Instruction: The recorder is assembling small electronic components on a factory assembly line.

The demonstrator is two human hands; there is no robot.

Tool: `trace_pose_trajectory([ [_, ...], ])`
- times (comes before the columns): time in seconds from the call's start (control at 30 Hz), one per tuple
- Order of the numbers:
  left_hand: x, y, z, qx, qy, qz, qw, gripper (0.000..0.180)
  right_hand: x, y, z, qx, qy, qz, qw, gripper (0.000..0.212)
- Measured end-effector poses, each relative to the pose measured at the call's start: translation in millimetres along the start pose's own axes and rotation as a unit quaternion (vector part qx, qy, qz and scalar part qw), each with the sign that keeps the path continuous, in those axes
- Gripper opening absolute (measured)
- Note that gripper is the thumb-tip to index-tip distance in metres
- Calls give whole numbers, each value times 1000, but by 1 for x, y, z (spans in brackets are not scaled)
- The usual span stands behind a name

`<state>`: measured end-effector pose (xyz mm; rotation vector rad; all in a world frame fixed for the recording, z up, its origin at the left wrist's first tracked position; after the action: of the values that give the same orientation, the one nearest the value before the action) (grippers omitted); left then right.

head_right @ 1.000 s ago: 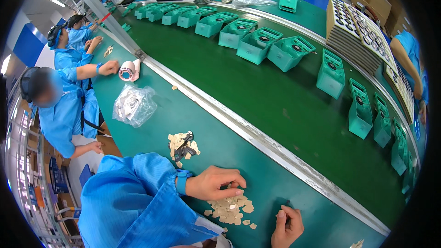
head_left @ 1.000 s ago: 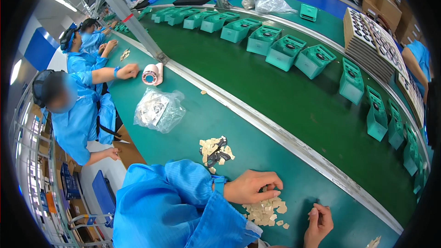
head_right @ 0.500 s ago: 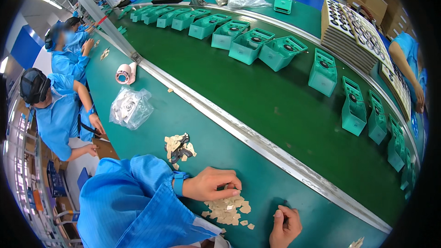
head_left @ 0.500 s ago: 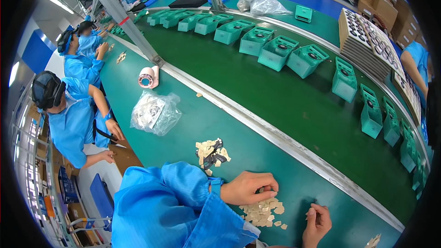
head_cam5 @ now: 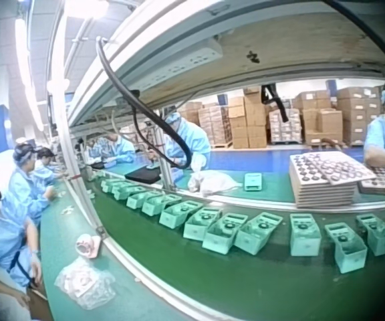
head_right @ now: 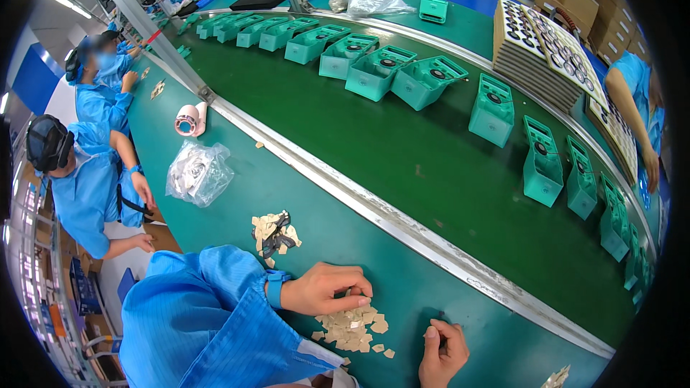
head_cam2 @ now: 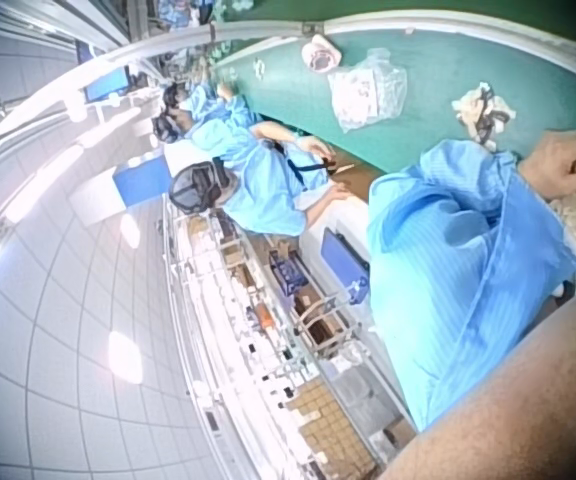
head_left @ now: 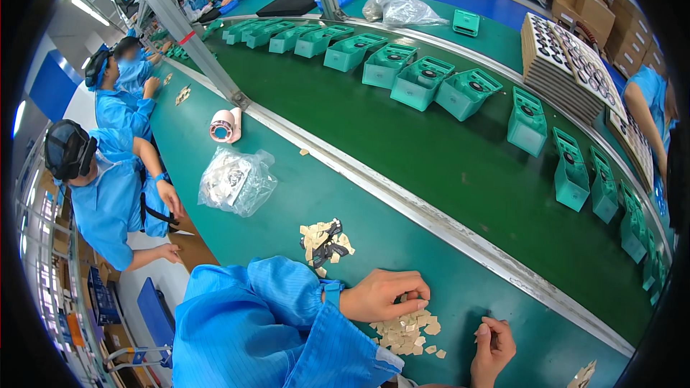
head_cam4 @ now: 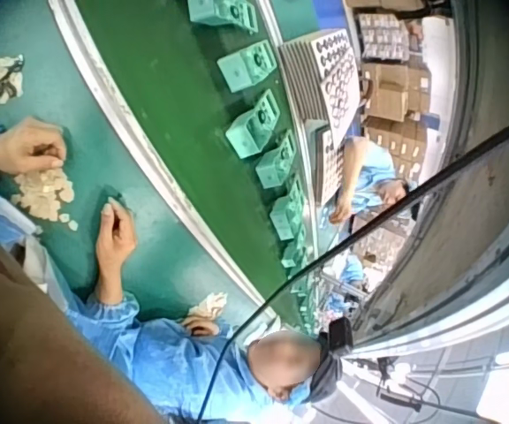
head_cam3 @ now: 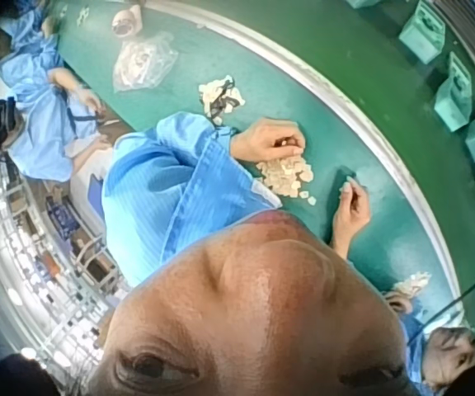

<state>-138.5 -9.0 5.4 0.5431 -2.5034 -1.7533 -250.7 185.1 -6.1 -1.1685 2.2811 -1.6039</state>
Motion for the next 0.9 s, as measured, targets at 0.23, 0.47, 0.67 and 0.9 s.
trace_pose_trajectory([
  [0.23, -2, 1, -1, -2, 11, 11, 1000, 9, -2, 4, 0, -2, -7, 5, 1000, 15],
  [0.47, 0, 0, -2, -6, 8, 5, 1000, 9, 1, -1, 0, -2, -4, 11, 1000, 15],
  [0.67, -2, 0, -4, -4, 20, 10, 1000, 10, 4, -5, 0, -4, -2, 3, 1000, 15],
  [0.9, -3, 0, -3, -18, 14, 2, 1000, 9, 5, -11, 1, -23, -12, -20, 999, 15],
])
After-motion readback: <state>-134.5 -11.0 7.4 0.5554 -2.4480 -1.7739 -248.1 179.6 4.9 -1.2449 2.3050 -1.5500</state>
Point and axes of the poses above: each hand's wrist, its own x-axis towards the middle knuckle, its own z-axis out of the palm, y = z × x, the point moved 10 cm from there along x, towards the middle knuckle, and after that the axes turned 15 degrees about -z, right-handed, at the moved point
